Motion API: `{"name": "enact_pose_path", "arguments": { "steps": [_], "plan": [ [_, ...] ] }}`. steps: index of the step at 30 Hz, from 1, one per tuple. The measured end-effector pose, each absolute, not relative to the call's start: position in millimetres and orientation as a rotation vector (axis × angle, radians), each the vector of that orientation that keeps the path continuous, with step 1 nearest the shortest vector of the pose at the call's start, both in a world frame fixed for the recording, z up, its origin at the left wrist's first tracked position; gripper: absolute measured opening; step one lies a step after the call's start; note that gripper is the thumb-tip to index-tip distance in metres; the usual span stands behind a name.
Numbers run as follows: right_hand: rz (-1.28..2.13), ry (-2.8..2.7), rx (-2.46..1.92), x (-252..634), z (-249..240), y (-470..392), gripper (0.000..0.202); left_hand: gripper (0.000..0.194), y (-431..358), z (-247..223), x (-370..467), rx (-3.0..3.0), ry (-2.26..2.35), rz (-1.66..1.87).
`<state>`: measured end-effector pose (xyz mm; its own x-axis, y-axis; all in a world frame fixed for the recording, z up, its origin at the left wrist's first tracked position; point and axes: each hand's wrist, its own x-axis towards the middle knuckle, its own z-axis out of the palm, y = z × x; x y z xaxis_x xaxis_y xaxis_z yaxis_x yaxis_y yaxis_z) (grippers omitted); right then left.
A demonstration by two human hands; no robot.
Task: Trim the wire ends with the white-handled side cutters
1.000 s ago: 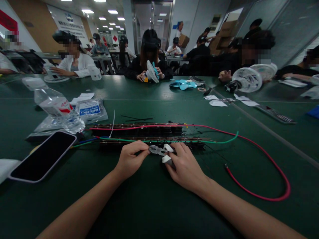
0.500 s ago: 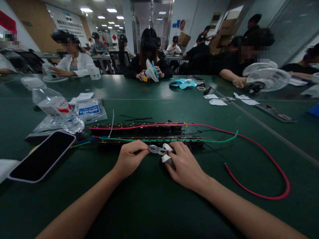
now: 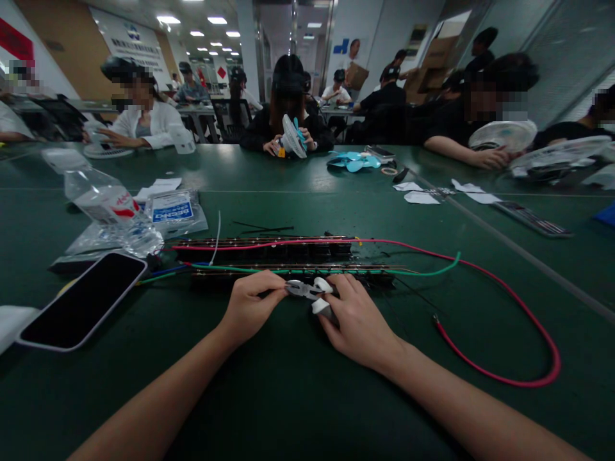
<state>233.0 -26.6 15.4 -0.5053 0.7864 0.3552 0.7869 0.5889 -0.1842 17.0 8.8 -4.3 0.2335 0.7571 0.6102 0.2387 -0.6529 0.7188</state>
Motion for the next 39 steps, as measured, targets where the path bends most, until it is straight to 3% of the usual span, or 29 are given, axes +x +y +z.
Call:
{"name": "enact_pose_path", "arguments": {
  "steps": [33, 39],
  "plan": [
    [-0.115, -2.412, -1.256, 233.7, 8.7, -25.2, 0.004, 0.011, 8.1, -2.3, 17.4, 2.002, 0.912, 1.419],
    [-0.123, -2.407, -1.238, 233.6, 9.2, -25.4, 0.010, 0.010, 8.4, -4.2, 16.6, 2.021, 0.904, 1.399]
  ]
}}
